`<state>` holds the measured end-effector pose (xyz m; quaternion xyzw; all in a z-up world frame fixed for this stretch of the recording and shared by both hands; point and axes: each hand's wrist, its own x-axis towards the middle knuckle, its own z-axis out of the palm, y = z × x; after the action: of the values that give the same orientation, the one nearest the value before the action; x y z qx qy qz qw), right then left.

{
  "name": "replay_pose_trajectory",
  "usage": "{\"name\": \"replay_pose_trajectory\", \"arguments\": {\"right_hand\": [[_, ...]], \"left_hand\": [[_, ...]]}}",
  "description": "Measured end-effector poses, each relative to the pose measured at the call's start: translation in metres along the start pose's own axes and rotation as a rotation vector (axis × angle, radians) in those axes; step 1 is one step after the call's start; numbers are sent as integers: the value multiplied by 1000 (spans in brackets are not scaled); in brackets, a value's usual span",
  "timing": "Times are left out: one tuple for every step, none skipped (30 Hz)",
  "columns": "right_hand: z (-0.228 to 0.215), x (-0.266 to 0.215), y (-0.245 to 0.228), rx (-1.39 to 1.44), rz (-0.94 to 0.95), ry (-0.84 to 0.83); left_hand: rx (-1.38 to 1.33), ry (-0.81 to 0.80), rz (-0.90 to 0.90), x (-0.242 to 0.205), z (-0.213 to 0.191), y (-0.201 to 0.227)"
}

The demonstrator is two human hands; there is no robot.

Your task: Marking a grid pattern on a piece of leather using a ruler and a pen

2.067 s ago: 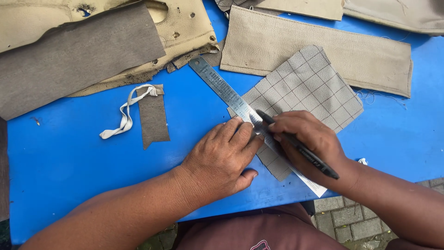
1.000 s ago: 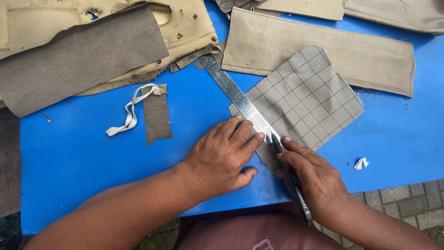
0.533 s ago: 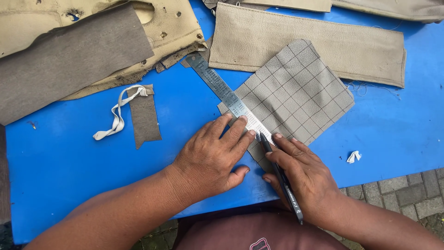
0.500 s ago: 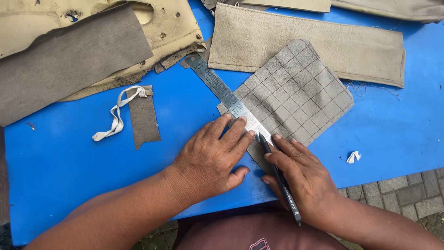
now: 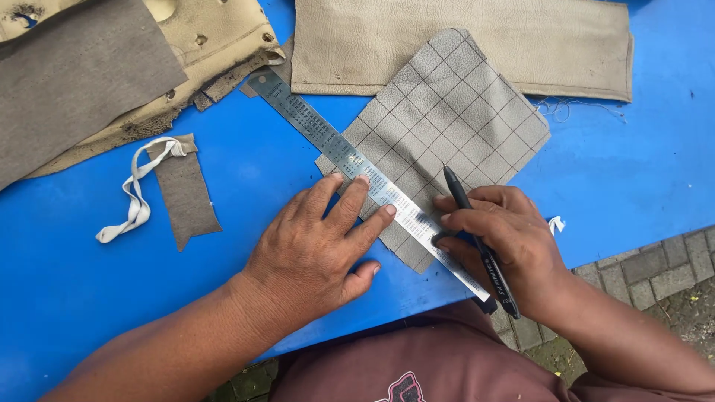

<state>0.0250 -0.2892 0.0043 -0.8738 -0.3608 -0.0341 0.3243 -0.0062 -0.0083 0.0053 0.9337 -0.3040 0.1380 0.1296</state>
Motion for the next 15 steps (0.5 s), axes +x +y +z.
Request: {"name": "replay_pose_trajectory", "arguments": {"right_hand": [[0, 1, -1, 7, -2, -5], [-1, 2, -2, 8, 5, -12], [-2, 3, -2, 9, 12, -19], [-2, 3, -1, 8, 12, -16], [-2, 4, 0, 0, 5, -21], [-3, 5, 1, -10, -3, -27], [-6, 2, 3, -14, -4, -25], [-8, 3, 6, 41, 7, -4], [-9, 3, 9, 97, 17, 16], [-14, 9, 5, 101, 5, 10], [-18, 14, 1, 250, 72, 77], [-21, 19, -3, 403, 146, 138], [-20, 31, -5, 411, 140, 128], [-19, 43, -6, 411, 244, 83], [-20, 56, -8, 409, 347, 40]], "left_hand": [[1, -5, -7, -1, 0, 0], [8, -2, -7, -1, 1, 0], [16, 2, -6, -1, 2, 1], [17, 2, -4, -1, 1, 0], [10, 9, -2, 0, 1, 0], [2, 18, 1, 0, 1, 0], [3, 21, 3, 1, 1, 1], [-19, 26, -8, 1, 0, 1], [-42, 30, -19, 0, 0, 1], [-34, 33, -31, 0, 2, 1], [-55, 34, -31, -1, 5, 0], [-79, 29, -34, -3, 7, 1], [-75, 27, -47, -5, 6, 3], [-60, 41, -58, -5, 6, 3], [-45, 54, -69, -3, 6, 3]]}}
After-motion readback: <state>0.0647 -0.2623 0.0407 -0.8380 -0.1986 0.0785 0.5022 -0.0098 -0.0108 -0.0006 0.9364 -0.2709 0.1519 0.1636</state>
